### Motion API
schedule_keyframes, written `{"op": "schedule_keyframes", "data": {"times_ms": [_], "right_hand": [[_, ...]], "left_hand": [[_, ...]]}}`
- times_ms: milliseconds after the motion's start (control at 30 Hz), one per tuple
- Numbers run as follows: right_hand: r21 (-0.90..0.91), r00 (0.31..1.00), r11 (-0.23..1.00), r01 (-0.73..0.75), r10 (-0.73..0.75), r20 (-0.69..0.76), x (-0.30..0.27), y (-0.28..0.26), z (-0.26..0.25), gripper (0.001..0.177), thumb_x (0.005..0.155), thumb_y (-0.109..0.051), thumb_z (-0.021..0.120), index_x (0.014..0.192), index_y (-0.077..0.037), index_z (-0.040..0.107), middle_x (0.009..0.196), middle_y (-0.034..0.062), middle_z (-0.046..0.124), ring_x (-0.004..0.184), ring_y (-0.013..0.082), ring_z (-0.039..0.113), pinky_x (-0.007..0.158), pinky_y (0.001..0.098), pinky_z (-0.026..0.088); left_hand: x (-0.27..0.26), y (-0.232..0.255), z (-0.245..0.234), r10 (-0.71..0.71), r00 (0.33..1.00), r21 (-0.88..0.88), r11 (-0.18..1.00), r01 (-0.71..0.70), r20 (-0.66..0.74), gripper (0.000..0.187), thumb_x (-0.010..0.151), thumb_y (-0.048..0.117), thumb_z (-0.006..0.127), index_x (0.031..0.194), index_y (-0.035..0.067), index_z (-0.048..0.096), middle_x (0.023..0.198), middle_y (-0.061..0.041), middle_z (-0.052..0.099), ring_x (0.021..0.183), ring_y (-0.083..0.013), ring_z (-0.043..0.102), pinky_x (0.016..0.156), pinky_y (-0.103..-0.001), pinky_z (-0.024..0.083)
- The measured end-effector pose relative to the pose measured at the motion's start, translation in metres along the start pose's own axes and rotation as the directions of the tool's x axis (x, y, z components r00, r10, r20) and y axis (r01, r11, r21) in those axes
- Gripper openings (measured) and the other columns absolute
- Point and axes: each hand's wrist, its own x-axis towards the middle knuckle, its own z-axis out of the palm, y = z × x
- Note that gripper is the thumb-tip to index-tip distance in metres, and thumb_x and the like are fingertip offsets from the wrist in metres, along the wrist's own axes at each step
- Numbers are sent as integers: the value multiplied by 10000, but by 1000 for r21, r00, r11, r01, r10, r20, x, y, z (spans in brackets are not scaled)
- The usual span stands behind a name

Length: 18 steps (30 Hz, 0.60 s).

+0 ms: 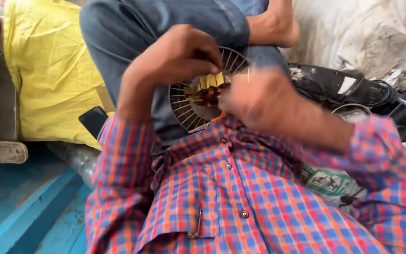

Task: Repairing a ceiling fan stator by cutting and inserting insulation paper into the windings.

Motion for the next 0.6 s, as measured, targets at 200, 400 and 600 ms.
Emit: {"op": "schedule_keyframes", "data": {"times_ms": [200, 400, 600], "right_hand": [[490, 994, 871, -49, 89, -59, -36, 42, 26, 100, 842, -90, 759, 938, -111, 741, 780, 68, 637, 717, 223, 646, 653, 379, 508], [653, 881, 697, -297, 464, -93, 1, 93, 55, 167, 888, -146, 857, 924, -19, 756, 720, 55, 634, 656, 209, 583, 579, 370, 438], [319, 921, 898, -302, 361, -146, 6, 28, -5, 229, 911, -214, 781, 781, -72, 657, 645, 66, 554, 570, 224, 535, 535, 409, 414]], "left_hand": [[-48, 74, 51, 219, 850, 415, 910, -1, -478, 148, 785, 88, 793, 922, 58, 745, 1175, -99, 638, 983, -299, 735, 872, -484, 562], [-10, 88, 44, 138, 639, -184, 893, -411, -757, 178, 816, -5, 657, 939, 120, 684, 1311, -81, 573, 890, -241, 708, 829, -365, 579], [15, -15, 11, 18, 898, 43, 999, 1, -440, 133, 879, 129, 817, 952, 46, 744, 980, -119, 696, 842, -289, 716, 776, -384, 563]]}}
